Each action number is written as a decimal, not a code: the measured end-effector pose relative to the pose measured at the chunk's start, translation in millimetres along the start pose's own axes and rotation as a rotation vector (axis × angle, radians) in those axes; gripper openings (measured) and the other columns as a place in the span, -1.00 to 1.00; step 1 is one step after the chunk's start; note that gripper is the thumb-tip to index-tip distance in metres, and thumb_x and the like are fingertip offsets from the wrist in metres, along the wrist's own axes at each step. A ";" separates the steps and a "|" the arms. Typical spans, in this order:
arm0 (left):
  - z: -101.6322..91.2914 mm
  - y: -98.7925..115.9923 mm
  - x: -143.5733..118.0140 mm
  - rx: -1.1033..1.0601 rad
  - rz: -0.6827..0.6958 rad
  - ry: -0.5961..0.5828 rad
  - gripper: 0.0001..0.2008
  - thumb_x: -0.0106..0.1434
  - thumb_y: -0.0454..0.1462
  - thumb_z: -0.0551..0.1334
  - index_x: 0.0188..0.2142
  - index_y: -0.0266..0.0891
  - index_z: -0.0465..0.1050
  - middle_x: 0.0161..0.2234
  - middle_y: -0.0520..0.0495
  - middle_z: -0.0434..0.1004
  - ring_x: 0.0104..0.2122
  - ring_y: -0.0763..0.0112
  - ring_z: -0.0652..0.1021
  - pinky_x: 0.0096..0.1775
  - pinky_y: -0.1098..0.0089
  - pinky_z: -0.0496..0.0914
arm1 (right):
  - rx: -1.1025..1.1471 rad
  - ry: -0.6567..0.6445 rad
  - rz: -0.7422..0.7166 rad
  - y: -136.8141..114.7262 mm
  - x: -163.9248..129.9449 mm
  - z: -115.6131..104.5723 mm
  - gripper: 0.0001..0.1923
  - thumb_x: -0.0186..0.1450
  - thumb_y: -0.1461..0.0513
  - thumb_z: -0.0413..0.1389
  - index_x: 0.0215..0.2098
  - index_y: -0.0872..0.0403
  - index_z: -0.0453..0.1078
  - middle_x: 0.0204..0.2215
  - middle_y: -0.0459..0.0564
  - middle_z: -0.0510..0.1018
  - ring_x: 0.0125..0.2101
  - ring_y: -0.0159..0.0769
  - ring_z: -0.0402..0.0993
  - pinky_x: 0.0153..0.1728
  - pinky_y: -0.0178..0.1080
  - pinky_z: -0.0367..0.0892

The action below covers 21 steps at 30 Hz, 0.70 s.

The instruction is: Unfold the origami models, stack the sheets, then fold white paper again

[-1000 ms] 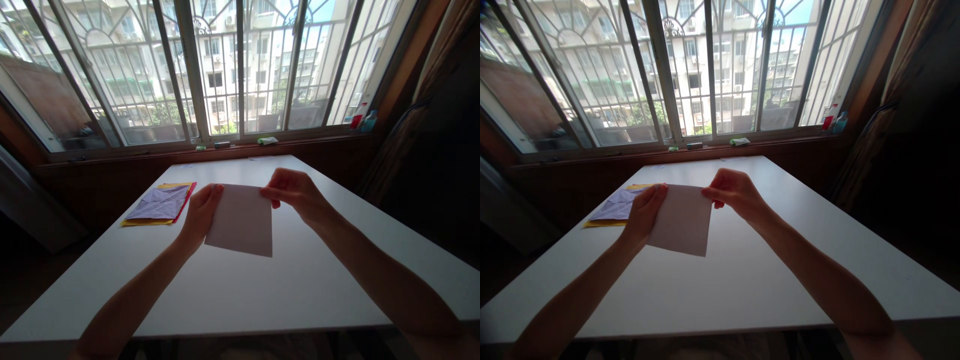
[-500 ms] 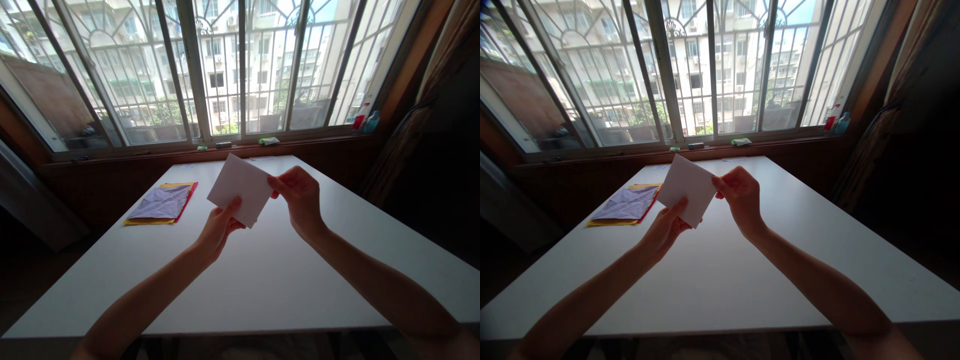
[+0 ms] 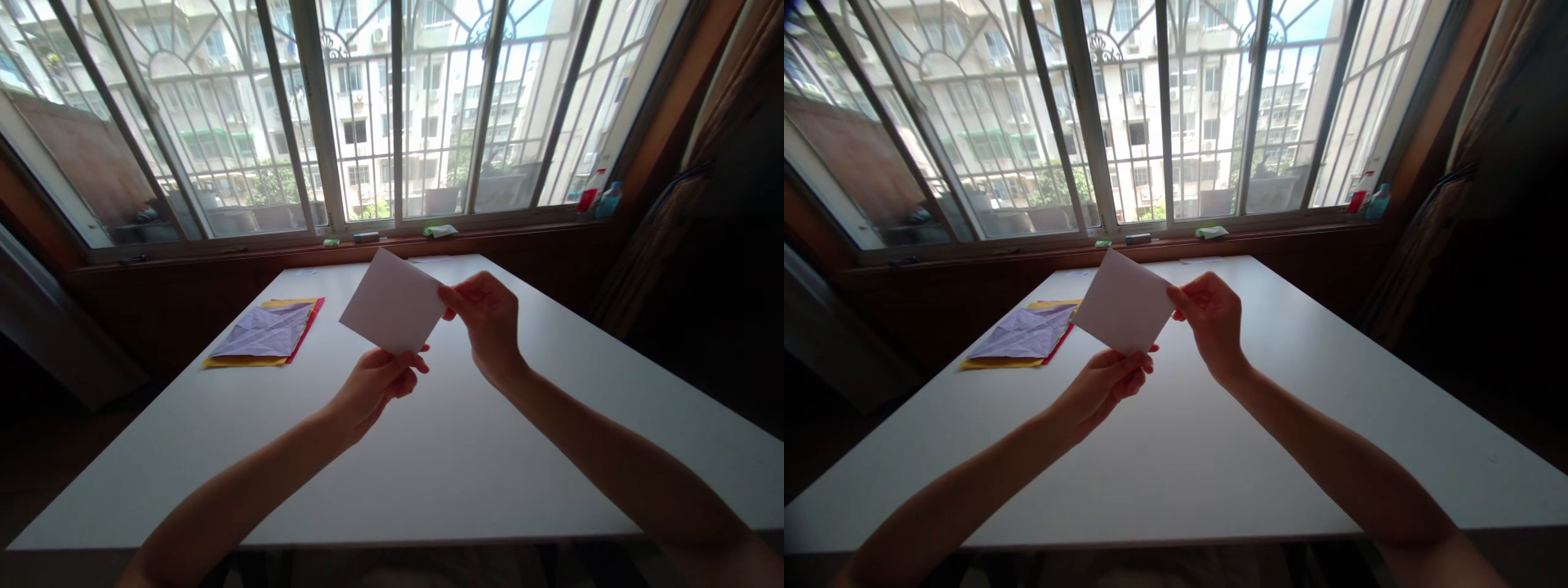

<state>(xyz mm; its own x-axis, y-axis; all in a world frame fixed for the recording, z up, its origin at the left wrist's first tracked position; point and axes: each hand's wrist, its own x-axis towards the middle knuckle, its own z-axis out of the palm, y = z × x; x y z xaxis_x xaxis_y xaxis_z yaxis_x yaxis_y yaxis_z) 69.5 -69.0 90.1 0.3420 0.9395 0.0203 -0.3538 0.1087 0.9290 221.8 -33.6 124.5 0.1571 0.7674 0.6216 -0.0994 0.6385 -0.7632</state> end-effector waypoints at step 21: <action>-45.3 45.3 30.7 0.073 0.437 0.375 -0.69 -0.09 -0.17 0.37 -0.33 -0.26 0.52 -0.44 -0.01 0.54 -0.47 0.53 0.50 -0.35 0.47 0.39 | -0.002 0.019 0.044 12.8 4.7 1.5 -0.71 -0.02 0.11 0.27 -0.58 0.09 0.28 -0.70 -0.21 0.42 -0.67 -0.46 0.37 -0.58 -0.34 0.31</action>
<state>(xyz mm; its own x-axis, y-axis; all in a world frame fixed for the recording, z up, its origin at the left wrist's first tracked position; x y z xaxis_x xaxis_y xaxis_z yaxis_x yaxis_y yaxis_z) 24.4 -20.5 116.1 -0.1591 0.9444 0.2878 -0.3274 -0.3254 0.8871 219.8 -21.8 117.9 0.1711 0.7935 0.5840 -0.1046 0.6040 -0.7901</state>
